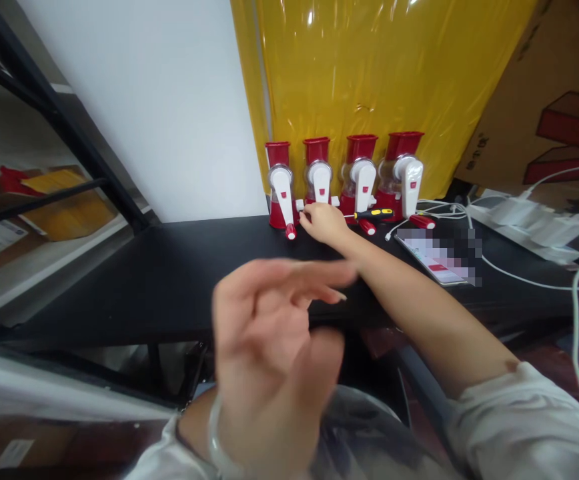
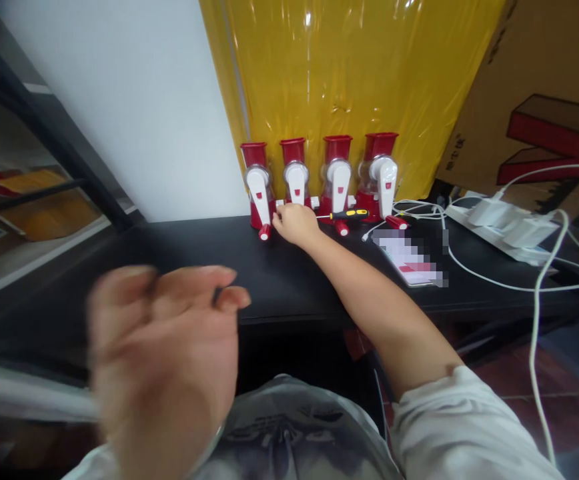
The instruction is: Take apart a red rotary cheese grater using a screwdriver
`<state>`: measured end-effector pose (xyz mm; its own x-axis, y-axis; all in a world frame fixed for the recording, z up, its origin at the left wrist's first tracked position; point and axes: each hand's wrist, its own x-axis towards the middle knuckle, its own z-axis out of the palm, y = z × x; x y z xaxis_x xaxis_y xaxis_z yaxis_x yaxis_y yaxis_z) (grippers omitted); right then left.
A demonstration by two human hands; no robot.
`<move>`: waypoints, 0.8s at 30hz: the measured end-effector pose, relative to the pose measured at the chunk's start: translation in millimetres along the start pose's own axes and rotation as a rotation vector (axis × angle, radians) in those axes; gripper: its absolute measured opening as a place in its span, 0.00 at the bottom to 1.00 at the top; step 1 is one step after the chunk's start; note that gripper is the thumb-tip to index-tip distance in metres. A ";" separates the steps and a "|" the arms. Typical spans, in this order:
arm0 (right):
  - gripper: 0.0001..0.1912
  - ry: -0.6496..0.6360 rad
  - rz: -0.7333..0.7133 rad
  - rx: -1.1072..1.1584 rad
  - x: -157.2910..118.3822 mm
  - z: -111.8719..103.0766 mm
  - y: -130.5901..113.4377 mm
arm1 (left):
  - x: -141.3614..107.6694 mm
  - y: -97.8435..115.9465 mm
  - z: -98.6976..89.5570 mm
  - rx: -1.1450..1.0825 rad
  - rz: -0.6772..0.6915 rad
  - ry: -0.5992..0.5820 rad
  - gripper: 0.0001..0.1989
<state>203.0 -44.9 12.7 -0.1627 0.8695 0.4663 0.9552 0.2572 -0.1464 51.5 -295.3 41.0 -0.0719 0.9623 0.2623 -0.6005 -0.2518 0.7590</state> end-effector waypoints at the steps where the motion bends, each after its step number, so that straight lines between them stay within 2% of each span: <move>1: 0.19 0.003 -0.004 0.002 -0.2 0.3 -0.1 | 13.0 -3.3 6.2 -0.004 0.028 -0.020 0.24; 3: 0.19 0.007 -0.010 0.006 -0.6 1.2 -0.2 | 33.8 -11.8 10.9 -0.009 0.045 -0.043 0.27; 6: 0.19 0.011 -0.003 0.004 -0.3 3.2 0.2 | 49.1 -21.5 5.9 -0.016 -0.005 -0.019 0.29; 13: 0.20 0.000 0.003 -0.017 0.0 3.1 0.6 | 49.3 -21.4 1.8 -0.050 -0.048 -0.003 0.31; 24: 0.19 -0.001 0.009 -0.011 -0.2 2.3 0.1 | 53.6 -25.2 -1.3 -0.103 -0.207 0.007 0.31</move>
<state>202.5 -44.1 10.6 -0.1545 0.8723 0.4639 0.9593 0.2447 -0.1407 61.7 -237.2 35.1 0.0563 0.9931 0.1027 -0.6808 -0.0371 0.7315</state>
